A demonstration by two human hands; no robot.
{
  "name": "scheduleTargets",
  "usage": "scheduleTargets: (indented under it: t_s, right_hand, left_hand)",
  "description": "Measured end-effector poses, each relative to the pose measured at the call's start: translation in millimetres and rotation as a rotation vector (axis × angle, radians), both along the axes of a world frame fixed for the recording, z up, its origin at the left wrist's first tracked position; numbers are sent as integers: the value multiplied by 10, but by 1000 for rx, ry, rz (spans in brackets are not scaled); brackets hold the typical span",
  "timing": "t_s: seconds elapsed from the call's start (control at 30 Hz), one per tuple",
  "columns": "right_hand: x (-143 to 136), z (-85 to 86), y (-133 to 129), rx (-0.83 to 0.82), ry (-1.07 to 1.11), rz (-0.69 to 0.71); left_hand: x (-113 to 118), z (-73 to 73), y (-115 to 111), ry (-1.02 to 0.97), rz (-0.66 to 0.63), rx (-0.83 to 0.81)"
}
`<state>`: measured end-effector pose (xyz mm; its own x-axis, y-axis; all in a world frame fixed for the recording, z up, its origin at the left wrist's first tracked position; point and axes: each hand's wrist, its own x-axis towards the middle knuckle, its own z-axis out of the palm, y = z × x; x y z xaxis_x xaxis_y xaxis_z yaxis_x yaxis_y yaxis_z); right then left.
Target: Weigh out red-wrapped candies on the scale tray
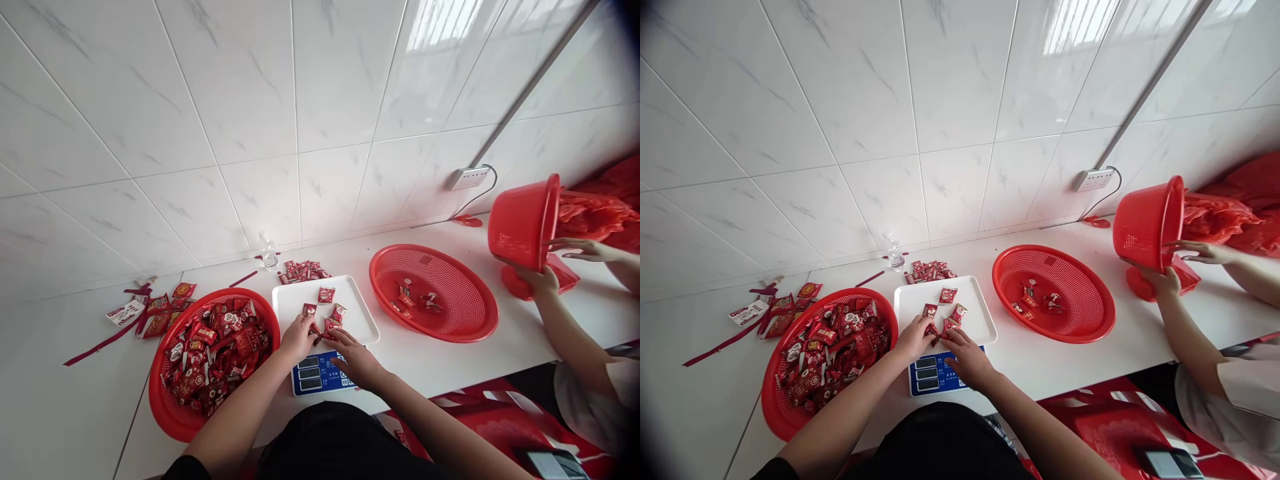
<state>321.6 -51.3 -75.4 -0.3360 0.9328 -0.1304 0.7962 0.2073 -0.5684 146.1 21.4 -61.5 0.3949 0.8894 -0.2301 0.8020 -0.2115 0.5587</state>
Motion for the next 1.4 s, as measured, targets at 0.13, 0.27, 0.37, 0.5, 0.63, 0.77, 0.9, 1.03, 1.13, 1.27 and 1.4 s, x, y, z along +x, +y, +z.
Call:
scheduleTargets:
  t_s: [0.13, 0.27, 0.37, 0.5, 0.63, 0.77, 0.9, 1.03, 1.13, 1.27, 1.4]
  right_hand:
    - [-17, 11, 53, 63, 10, -25]
    - [60, 2, 169, 115, -12, -121]
    - [108, -39, 237, 93, -38, -151]
    - [87, -56, 244, 60, -36, -70]
    - [77, 0, 316, 69, -66, -76]
    - [124, 58, 591, 64, -134, -140]
    - [131, 52, 870, 2, -184, -142]
    - [86, 24, 895, -46, -186, -90]
    - [66, 26, 751, -25, -144, -30]
    - [95, 17, 470, 46, -78, -10]
    - [175, -55, 210, 89, -32, -40]
  left_hand:
    - [-36, 15, -35, 47, 15, -13]
    - [-65, -4, -42, 64, 15, -11]
    - [-46, -47, -47, 39, -5, 5]
    - [-26, -107, -66, -2, 8, 52]
    - [-146, -140, -99, -52, 71, 159]
    - [-420, -150, -120, -117, 169, 314]
    - [-756, -165, -130, -161, 281, 446]
    - [-1127, -247, -200, -151, 398, 471]
    - [-1393, -346, -318, -121, 487, 412]
    - [-1614, -478, -476, -82, 586, 251]
    - [-1647, -564, -476, -88, 662, 67]
